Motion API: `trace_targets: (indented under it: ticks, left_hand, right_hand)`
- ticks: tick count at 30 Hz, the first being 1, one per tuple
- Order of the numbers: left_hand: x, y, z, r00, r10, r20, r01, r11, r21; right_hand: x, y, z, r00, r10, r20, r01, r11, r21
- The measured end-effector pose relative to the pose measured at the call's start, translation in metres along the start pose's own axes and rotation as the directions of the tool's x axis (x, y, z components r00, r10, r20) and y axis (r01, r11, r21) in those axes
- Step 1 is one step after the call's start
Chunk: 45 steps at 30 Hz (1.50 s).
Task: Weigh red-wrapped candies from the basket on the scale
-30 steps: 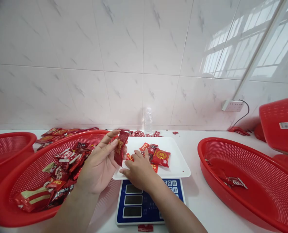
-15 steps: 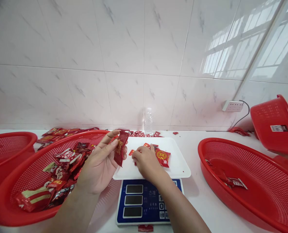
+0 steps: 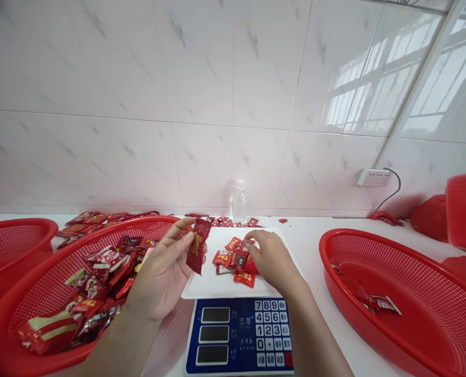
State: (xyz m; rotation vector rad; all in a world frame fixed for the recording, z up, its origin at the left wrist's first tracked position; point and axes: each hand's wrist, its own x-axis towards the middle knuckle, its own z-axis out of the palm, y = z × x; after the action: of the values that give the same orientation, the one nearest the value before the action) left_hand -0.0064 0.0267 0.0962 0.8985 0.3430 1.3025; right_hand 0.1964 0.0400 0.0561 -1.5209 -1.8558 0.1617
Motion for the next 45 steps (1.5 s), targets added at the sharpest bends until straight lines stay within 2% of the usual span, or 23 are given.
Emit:
trace_targets:
  ticks: [3,7,12,16,19,21,23,26,29,31,33,37,42,45]
  left_hand:
    - [-0.002,0.000,0.001,1.000,0.005,-0.007,-0.005,1.000,0.009]
    - [-0.005,0.001,0.003,1.000,0.010,-0.016,-0.010,1.000,0.020]
    - [-0.005,0.002,0.005,1.000,0.014,-0.022,-0.014,1.000,0.011]
    - [-0.004,0.002,0.007,0.999,0.018,-0.027,-0.018,1.000,0.012]
    - [-0.005,0.001,0.006,0.999,0.024,-0.031,-0.023,1.000,0.016]
    - [-0.004,-0.001,0.005,0.999,0.027,-0.036,-0.027,0.999,0.026]
    - [-0.003,-0.002,0.003,0.999,0.033,-0.024,-0.032,0.997,0.067]
    - [-0.003,-0.004,0.002,0.998,0.029,0.054,-0.039,0.980,0.194]
    - [-0.005,-0.006,0.005,0.988,-0.014,0.152,-0.040,0.938,0.345]
    - [-0.007,-0.008,0.007,0.982,-0.051,0.184,-0.035,0.901,0.433]
    - [-0.009,-0.009,0.008,0.980,-0.066,0.186,-0.037,0.863,0.503]
    - [-0.010,-0.013,0.006,0.980,-0.043,0.192,-0.082,0.798,0.597]
    - [-0.012,-0.015,0.005,0.967,-0.039,0.254,-0.142,0.743,0.654]
    - [-0.015,-0.017,0.006,0.954,0.020,0.300,-0.232,0.684,0.692]
  right_hand:
    - [-0.006,0.003,-0.004,0.992,-0.028,0.119,0.029,1.000,-0.007]
    - [-0.009,0.009,0.002,0.954,-0.088,0.288,0.110,0.992,-0.061]
    - [-0.004,0.016,0.018,0.916,-0.035,0.400,0.093,0.988,-0.127]
    - [-0.001,0.018,0.026,0.931,0.001,0.366,0.065,0.984,-0.169]
    - [0.000,0.013,0.023,0.954,-0.034,0.297,0.077,0.988,-0.134]
    - [-0.002,0.004,0.016,0.976,-0.068,0.208,0.070,0.998,-0.005]
    - [-0.006,-0.008,0.007,0.990,-0.064,0.128,0.038,0.980,0.195]
    - [-0.015,-0.026,-0.007,0.992,-0.075,0.097,0.017,0.872,0.490]
    - [-0.024,-0.039,-0.014,0.987,-0.141,0.073,0.063,0.771,0.634]
    - [-0.027,-0.042,-0.014,0.987,-0.151,0.057,0.082,0.773,0.629]
    - [-0.028,-0.044,-0.012,0.990,-0.128,0.059,0.070,0.813,0.578]
    - [-0.026,-0.044,-0.012,0.994,-0.091,0.064,0.049,0.874,0.484]
    - [-0.030,-0.050,-0.019,0.995,-0.101,-0.018,0.096,0.856,0.508]
    - [-0.033,-0.052,-0.021,0.994,-0.091,-0.060,0.109,0.843,0.526]
